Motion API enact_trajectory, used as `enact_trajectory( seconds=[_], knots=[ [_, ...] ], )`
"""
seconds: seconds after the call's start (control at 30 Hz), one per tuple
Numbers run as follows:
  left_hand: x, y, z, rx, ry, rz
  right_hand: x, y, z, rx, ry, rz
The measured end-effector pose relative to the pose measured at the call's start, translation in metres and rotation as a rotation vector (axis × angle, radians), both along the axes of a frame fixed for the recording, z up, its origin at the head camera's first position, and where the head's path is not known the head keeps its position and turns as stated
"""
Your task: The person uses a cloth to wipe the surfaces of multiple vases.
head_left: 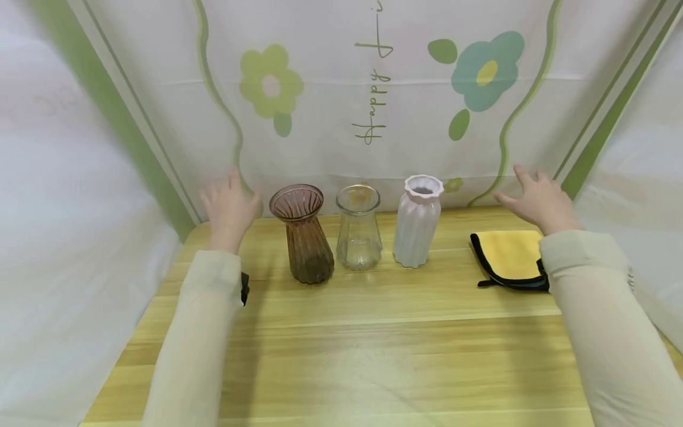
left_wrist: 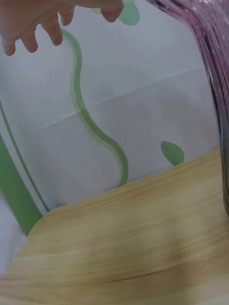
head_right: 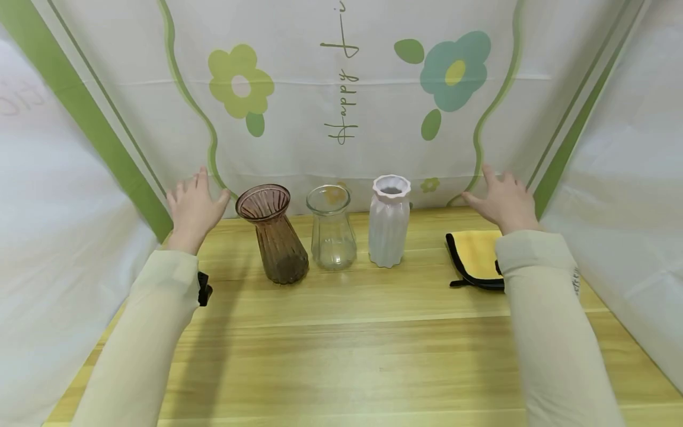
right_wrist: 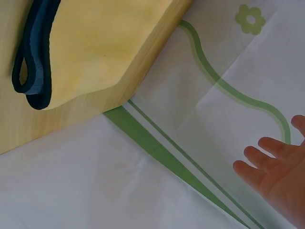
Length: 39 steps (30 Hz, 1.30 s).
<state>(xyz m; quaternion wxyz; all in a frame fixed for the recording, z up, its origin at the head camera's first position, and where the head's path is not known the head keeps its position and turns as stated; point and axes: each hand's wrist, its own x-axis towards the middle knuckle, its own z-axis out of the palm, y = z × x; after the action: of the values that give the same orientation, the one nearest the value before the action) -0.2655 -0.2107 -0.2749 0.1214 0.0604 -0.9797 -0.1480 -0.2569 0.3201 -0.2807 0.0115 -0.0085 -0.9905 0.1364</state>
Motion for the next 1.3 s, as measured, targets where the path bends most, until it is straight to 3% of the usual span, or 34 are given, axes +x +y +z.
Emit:
enact_trajectory(
  seconds=[0.3, 0.53, 0.8, 1.07, 1.3],
  knots=[
    [0.005, 0.005, 0.005, 0.099, 0.135, 0.026, 0.002, 0.015, -0.01, 0.008, -0.044, 0.046],
    [0.008, 0.01, 0.003, 0.193, 0.151, 0.034, 0.008, 0.029, -0.024, 0.042, -0.085, 0.047],
    [0.008, 0.018, 0.0, 0.274, 0.148, 0.017, 0.014, 0.047, -0.054, 0.036, -0.151, 0.052],
    [0.011, 0.026, -0.004, 0.343, 0.179, -0.012, 0.017, 0.059, -0.087, 0.042, -0.141, 0.039],
    [0.013, 0.033, -0.007, 0.391, 0.227, -0.073, 0.023, 0.062, -0.111, 0.034, -0.177, 0.016]
  ],
)
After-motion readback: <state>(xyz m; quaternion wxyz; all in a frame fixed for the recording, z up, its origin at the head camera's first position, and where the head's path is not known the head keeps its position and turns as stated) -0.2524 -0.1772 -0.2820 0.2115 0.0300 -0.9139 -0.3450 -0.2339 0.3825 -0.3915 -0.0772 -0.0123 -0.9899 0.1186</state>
